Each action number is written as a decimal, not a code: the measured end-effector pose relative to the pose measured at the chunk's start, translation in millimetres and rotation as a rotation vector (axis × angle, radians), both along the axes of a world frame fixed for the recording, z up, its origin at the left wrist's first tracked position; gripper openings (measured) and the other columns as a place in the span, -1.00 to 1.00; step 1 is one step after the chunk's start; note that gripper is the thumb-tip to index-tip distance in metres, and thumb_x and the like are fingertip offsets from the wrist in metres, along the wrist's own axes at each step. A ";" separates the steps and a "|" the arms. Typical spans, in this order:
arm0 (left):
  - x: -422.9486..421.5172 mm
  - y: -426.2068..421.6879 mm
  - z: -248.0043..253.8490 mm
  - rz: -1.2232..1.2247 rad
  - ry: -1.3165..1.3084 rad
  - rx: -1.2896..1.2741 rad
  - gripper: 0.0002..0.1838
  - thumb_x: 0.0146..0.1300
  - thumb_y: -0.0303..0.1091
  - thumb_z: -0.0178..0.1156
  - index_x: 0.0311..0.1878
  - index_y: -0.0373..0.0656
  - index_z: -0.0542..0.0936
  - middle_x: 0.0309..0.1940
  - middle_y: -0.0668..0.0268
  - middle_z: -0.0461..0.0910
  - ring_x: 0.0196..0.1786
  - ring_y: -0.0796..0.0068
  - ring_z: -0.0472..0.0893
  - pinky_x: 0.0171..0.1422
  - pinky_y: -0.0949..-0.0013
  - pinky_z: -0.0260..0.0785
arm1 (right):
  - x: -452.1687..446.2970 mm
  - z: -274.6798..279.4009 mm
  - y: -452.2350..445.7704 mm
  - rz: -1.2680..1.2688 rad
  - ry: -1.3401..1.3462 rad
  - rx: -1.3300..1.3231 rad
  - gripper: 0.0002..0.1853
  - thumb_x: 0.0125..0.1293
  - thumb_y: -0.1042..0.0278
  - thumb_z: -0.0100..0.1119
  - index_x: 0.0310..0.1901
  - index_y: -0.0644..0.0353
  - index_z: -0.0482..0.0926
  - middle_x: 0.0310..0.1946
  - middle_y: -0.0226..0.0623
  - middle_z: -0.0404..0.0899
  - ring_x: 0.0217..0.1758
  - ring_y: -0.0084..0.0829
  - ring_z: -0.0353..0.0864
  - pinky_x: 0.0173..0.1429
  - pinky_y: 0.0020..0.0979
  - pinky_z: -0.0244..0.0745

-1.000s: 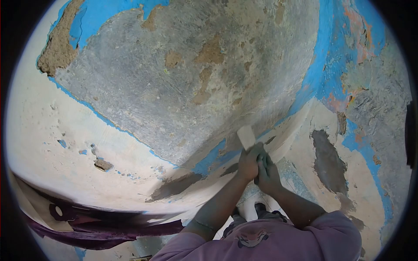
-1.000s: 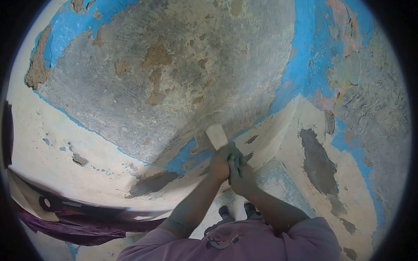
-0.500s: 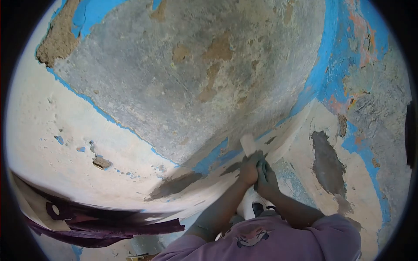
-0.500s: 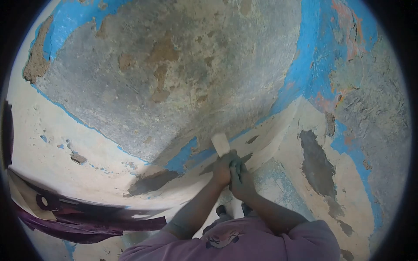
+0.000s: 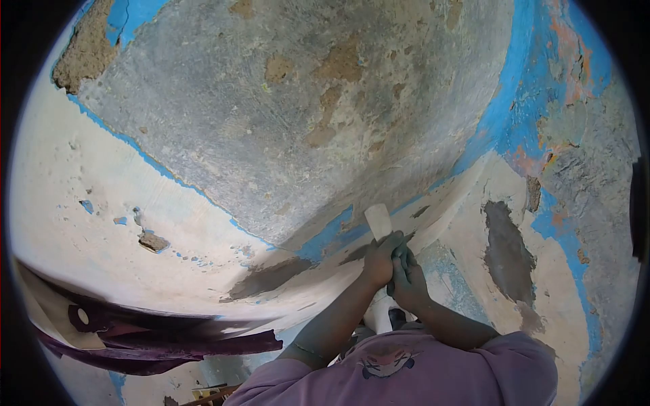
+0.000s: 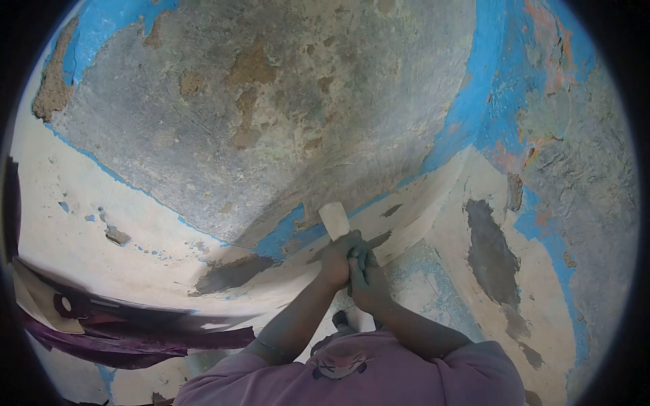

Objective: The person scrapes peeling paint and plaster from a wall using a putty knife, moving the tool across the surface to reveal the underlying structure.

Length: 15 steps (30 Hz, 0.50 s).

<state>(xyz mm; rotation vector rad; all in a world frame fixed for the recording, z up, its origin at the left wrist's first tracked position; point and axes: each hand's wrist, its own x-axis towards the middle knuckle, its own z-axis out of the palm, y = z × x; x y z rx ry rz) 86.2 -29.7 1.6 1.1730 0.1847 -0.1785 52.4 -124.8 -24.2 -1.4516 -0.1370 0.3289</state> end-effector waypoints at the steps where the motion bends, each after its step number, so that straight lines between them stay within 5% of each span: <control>1: -5.1 -2.1 -9.2 0.015 0.052 -0.023 -0.64 0.20 -0.18 -0.05 -0.66 -0.15 0.29 -0.74 0.26 0.33 -0.56 0.33 0.47 -0.43 0.39 0.30 | -2.8 -0.2 0.0 -0.008 0.045 -0.028 -0.66 0.39 0.18 -0.23 0.05 0.23 0.20 -0.73 -0.47 0.31 -0.77 -0.66 0.26 -0.67 -0.60 0.17; 3: -2.1 -0.8 -23.4 0.029 0.104 -0.040 -0.64 0.19 -0.18 -0.05 -0.66 -0.15 0.29 -0.74 0.25 0.33 -0.57 0.33 0.46 -0.44 0.40 0.30 | -1.7 1.0 1.1 -0.012 0.036 -0.004 -0.68 0.39 0.18 -0.24 0.03 0.22 0.21 -0.73 -0.48 0.31 -0.77 -0.67 0.26 -0.67 -0.61 0.16; 5: 3.9 1.8 -33.3 0.100 -0.089 0.215 -0.63 0.19 -0.17 -0.03 -0.67 -0.14 0.29 -0.74 0.24 0.33 -0.57 0.32 0.45 -0.41 0.37 0.30 | 1.2 -1.0 1.5 -0.013 0.040 0.012 -0.69 0.39 0.17 -0.25 0.01 0.22 0.21 -0.73 -0.48 0.31 -0.76 -0.68 0.27 -0.67 -0.62 0.16; 8: 5.7 -1.9 13.0 0.058 -0.006 -0.002 -0.62 0.20 -0.16 -0.03 -0.68 -0.13 0.28 -0.75 0.25 0.31 -0.57 0.31 0.44 -0.38 0.34 0.30 | 10.5 -3.7 2.5 0.000 -0.077 -0.013 -0.71 0.39 0.17 -0.25 -0.02 0.21 0.22 -0.73 -0.48 0.31 -0.76 -0.68 0.27 -0.67 -0.62 0.16; 15: -1.9 2.3 3.5 0.071 0.009 -0.026 -0.62 0.23 -0.21 -0.08 -0.69 -0.12 0.26 -0.78 0.26 0.27 -0.57 0.28 0.44 -0.37 0.32 0.30 | 6.8 -0.3 2.7 0.037 -0.120 -0.007 -0.71 0.38 0.19 -0.21 -0.02 0.22 0.22 -0.69 -0.46 0.33 -0.74 -0.67 0.28 -0.65 -0.61 0.18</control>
